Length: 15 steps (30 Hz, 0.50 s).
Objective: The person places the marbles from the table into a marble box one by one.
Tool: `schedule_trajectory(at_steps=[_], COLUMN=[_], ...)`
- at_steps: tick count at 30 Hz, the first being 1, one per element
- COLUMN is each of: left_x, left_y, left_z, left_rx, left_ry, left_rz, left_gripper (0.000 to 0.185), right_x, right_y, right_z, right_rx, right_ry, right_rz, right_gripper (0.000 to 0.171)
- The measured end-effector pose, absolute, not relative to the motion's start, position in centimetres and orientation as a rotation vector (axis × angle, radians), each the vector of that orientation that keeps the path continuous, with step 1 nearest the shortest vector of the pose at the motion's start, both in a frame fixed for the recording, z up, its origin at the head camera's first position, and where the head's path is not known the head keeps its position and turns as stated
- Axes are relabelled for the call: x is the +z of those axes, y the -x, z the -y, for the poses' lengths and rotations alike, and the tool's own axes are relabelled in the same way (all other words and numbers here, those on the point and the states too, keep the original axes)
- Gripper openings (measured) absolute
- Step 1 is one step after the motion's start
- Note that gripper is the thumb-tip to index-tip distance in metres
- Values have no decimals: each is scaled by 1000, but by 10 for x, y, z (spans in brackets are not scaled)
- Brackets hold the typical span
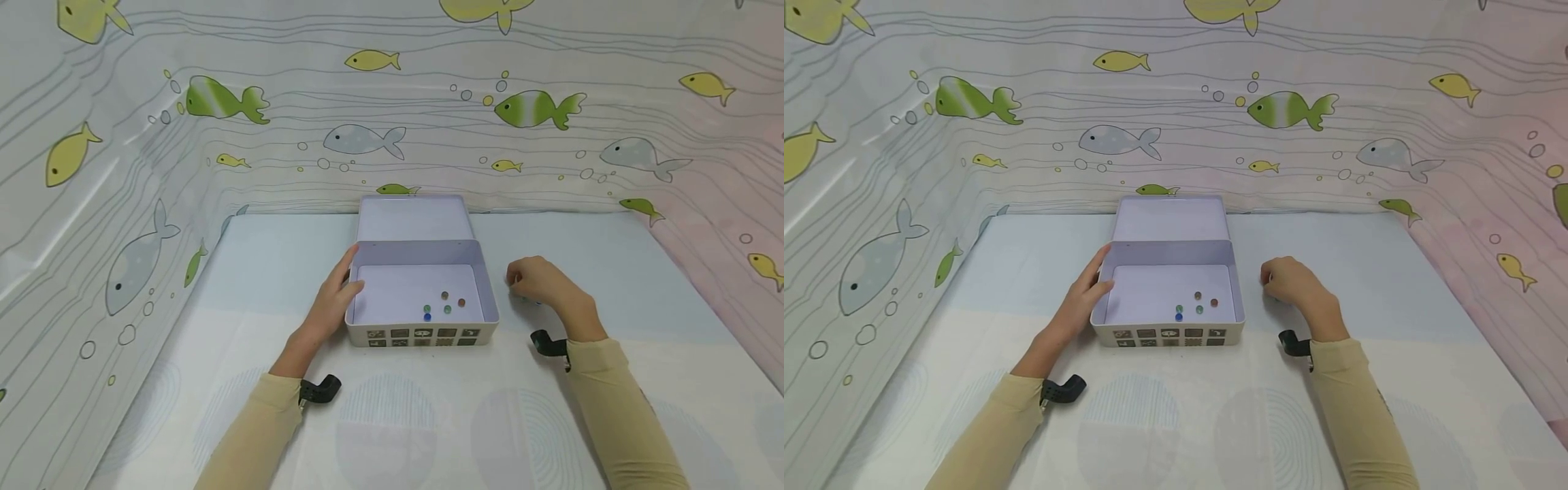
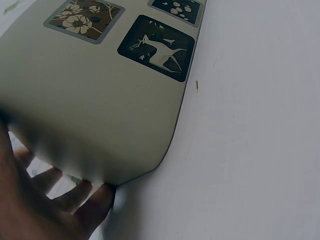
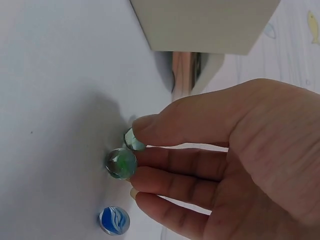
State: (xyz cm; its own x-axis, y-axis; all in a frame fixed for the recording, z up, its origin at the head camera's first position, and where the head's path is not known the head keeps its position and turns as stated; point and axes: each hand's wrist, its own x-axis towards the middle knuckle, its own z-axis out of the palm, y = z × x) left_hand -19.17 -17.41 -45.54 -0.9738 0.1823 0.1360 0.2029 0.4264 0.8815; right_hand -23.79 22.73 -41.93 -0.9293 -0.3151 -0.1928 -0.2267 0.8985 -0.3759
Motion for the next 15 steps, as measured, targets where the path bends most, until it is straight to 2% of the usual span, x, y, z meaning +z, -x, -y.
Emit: schedule_trajectory(at_steps=[15], left_x=[-453], left_y=[191], left_z=[173], left_rx=[-1634], left_ry=[343], left_rz=[2645], left_gripper=[69], right_x=[-418], right_y=[238], right_z=[-221], right_rx=[-539], right_ry=[423], right_rz=[-2861], right_gripper=[19])
